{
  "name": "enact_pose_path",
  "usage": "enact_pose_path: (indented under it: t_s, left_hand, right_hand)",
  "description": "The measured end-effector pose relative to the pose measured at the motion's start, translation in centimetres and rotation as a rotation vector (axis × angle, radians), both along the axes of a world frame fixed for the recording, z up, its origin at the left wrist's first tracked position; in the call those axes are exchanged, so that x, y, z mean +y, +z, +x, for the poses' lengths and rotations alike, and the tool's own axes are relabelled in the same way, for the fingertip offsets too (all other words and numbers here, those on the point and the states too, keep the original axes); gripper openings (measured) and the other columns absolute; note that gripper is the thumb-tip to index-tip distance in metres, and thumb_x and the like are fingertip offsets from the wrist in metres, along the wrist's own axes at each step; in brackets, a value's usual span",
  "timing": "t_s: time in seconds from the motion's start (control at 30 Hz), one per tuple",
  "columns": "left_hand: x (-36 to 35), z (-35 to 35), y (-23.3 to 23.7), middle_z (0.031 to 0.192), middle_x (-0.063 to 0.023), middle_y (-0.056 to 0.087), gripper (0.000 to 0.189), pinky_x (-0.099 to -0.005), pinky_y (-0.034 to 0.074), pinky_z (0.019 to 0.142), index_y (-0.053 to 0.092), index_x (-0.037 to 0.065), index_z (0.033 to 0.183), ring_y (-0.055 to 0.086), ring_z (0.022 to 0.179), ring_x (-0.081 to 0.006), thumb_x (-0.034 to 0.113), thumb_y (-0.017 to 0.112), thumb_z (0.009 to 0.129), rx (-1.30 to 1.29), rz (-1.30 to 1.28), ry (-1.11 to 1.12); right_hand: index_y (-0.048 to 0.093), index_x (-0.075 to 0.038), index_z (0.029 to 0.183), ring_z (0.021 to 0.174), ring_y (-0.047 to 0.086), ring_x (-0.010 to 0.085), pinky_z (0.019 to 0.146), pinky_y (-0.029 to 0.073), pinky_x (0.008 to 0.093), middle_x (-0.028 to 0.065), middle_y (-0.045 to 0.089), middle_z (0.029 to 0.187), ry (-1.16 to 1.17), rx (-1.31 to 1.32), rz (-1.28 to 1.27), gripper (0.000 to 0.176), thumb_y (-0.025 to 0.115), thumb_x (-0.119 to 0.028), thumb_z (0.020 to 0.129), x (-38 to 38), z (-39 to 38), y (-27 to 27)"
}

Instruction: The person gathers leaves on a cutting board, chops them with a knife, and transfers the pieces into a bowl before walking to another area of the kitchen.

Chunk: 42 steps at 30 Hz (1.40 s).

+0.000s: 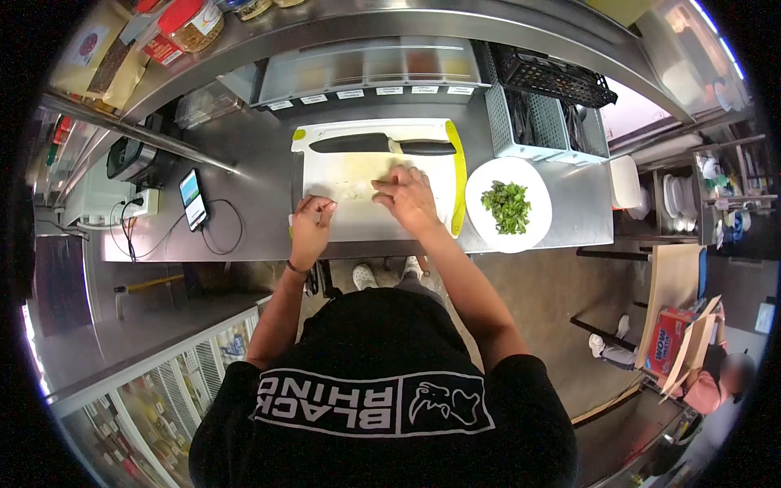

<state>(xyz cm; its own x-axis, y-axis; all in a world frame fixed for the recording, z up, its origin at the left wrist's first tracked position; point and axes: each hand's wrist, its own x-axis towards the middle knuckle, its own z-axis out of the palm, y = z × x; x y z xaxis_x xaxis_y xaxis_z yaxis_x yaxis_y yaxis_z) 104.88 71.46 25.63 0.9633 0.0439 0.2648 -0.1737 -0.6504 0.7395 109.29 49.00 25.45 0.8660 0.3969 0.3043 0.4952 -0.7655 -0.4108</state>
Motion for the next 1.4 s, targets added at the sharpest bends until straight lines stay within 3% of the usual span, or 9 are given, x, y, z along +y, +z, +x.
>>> enact_pose_path:
  t_s: [0.3,0.53,0.77,0.83,1.0,1.2,1.27,1.33,1.4]
  left_hand:
    - [1.2,-1.1,0.1,0.083,-0.0103,0.063,0.017,-0.0382,0.046,0.073,0.065,0.002,0.084,0.058,0.077,-0.0287,0.018,0.067,0.087,-0.02,-0.022,0.084]
    - [0.1,-0.3,1.5,0.083,-0.0111,0.063,0.015,-0.0377,0.047,0.073,0.065,0.001,0.085,0.058,0.078,-0.029,0.016,0.067,0.087,0.021,-0.092,0.068]
    - [-12.0,2.8,3.4,0.084,-0.0095,0.063,0.009,-0.0375,0.047,0.074,0.065,0.003,0.083,0.06,0.081,-0.0279,0.01,0.069,0.084,-0.085,-0.095,-0.348]
    - [-16.8,3.2,3.5,0.085,-0.0076,0.063,0.01,-0.0376,0.044,0.079,0.066,0.006,0.084,0.059,0.085,-0.0287,0.015,0.07,0.083,-0.167,-0.055,-0.447]
    - [-25.9,3.9,0.8,0.089,-0.0022,0.063,0.008,-0.0357,0.041,0.081,0.069,0.012,0.087,0.058,0.089,-0.0229,0.019,0.067,0.085,-0.28,0.122,-0.625]
    - [-28.0,4.1,1.9,0.087,0.0009,0.065,0.01,-0.0373,0.037,0.084,0.071,0.014,0.089,0.057,0.089,-0.0183,0.022,0.068,0.083,-0.173,0.365,-0.655]
    - [-28.5,4.3,0.5,0.092,0.0011,0.066,0.02,-0.0396,0.035,0.088,0.07,0.015,0.098,0.057,0.091,-0.0187,0.026,0.07,0.081,-0.398,0.279,-0.623]
    - [-28.4,4.0,0.4,0.099,0.002,0.065,0.027,-0.0396,0.035,0.089,0.069,0.015,0.106,0.055,0.097,-0.0184,0.025,0.07,0.081,-0.307,0.476,-0.621]
    - [-27.8,4.1,1.0,0.103,0.0026,0.063,0.028,-0.0404,0.035,0.089,0.069,0.015,0.108,0.054,0.102,-0.0187,0.022,0.069,0.082,-0.158,0.38,-0.664]
  right_hand:
    - [0.067,-0.011,0.086,0.088,0.058,0.0225,0.081,0.047,0.0373,0.0028,0.062,0.089,0.069,-0.192,-0.007,0.007,0.066,-0.012,0.079,1.2,0.8,-2.0]
    - [0.061,-0.001,0.088,0.074,0.061,0.0346,0.068,0.049,0.0419,0.015,0.063,0.085,-0.361,0.02,0.368,0.007,0.064,-0.007,0.087,-8.1,-1.7,2.1]
    - [0.067,-0.001,0.093,0.071,0.064,0.0306,0.067,0.051,0.0392,0.0155,0.068,0.085,-0.783,0.03,0.318,0.011,0.066,-0.01,0.088,-20.2,-6.2,3.9]
    - [0.07,-0.005,0.097,0.076,0.066,0.0317,0.067,0.051,0.0398,0.0147,0.069,0.088,-0.578,0.01,0.183,0.013,0.067,-0.01,0.085,-21.6,-6.6,2.9]
    - [0.072,-0.006,0.094,0.075,0.067,0.0288,0.066,0.052,0.0373,0.0101,0.071,0.086,-0.763,0.196,0.03,0.013,0.07,-0.01,0.082,-20.7,-7.4,4.9]
    - [0.072,-0.012,0.09,0.076,0.066,0.0283,0.069,0.051,0.0401,0.0084,0.069,0.083,-0.743,0.192,0.111,0.009,0.069,-0.017,0.083,-21.4,-8.0,4.9]
    - [0.072,-0.011,0.088,0.081,0.066,0.0272,0.074,0.049,0.0404,0.0065,0.07,0.085,-0.665,-0.008,0.025,0.008,0.069,-0.017,0.083,-22.0,-7.9,3.8]
    - [0.071,-0.011,0.087,0.083,0.064,0.0264,0.076,0.047,0.0393,0.004,0.07,0.086,-0.681,0.106,0.016,0.007,0.068,-0.017,0.083,-22.3,-7.9,3.3]
    - [0.07,-0.01,0.085,0.081,0.064,0.0266,0.075,0.046,0.0393,0.0038,0.07,0.084,-0.704,0.156,-0.017,0.007,0.069,-0.017,0.083,-22.1,-7.4,3.7]
